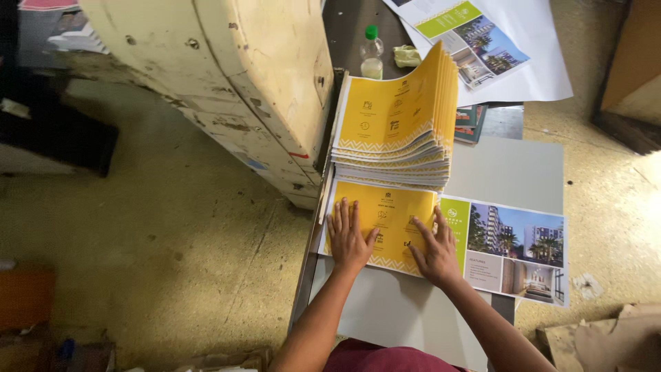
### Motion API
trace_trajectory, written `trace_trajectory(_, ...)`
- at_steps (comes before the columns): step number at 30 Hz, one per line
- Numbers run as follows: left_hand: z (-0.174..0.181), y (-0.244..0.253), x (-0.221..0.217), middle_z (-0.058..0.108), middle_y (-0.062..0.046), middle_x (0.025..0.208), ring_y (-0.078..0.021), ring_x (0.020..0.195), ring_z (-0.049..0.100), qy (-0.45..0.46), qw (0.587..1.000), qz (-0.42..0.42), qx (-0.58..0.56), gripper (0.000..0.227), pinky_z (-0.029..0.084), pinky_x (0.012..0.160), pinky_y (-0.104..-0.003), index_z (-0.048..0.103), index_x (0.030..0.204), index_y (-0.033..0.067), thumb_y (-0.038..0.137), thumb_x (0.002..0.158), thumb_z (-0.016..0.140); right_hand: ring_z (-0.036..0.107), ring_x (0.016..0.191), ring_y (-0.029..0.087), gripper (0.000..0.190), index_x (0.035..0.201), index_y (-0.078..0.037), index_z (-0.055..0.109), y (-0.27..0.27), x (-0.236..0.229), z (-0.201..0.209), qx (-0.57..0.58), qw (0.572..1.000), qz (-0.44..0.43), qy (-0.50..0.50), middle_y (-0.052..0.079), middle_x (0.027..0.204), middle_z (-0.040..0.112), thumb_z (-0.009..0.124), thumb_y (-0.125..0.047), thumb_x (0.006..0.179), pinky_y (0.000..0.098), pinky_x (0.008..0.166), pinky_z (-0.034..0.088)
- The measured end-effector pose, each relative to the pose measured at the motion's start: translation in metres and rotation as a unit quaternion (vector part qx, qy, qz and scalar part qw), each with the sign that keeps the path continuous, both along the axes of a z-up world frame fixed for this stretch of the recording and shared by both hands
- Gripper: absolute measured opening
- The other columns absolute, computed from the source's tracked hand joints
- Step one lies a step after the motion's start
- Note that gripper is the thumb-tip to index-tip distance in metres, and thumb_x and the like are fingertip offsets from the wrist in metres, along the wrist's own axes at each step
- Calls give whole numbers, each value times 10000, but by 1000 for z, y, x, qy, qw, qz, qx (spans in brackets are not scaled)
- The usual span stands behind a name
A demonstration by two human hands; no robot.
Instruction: The person repeatedly folds a stack of printed brochures on a table. They open each brochure, fold it in half, and place it on top of the previous one. The process is repeated for multiple brochures throughout the clip.
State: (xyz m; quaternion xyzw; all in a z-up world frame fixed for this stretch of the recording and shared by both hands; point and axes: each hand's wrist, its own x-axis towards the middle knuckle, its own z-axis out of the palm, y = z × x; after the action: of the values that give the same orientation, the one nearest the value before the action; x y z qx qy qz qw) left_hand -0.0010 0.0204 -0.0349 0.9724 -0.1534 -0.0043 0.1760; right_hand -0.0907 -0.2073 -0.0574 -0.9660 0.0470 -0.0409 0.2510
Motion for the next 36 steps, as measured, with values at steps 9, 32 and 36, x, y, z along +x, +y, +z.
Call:
trace_trajectory(9,-6,3,0,233,-160,1730,-363,1601,185,-74,997,3,-3,872,119,1278,-558,267,1665,150,728,1014,322,186,1623,264,1183,1645,-127,279,-20,-50,-19,29,997,-41,54,53,1726,299,884,-529,711,516,1298,184)
trace_trajectory(32,-18,-2,3,223,-165,1732,-368,1599,190,-90,996,22,16,876,140,1278,-561,240,1671,183,737,997,325,-244,1599,291,1366,1640,-58,-120,-33,6,37,-52,956,-142,251,150,1742,-248,788,-623,791,490,1303,-99)
trace_trajectory(36,-14,-1,1,246,-161,1727,-379,1595,197,-92,996,21,-10,856,157,1266,-575,293,1661,173,707,1000,388,-286,1583,290,1460,1619,-15,-235,-11,-41,46,-78,940,-65,326,165,1727,-318,833,-628,835,482,1304,-148)
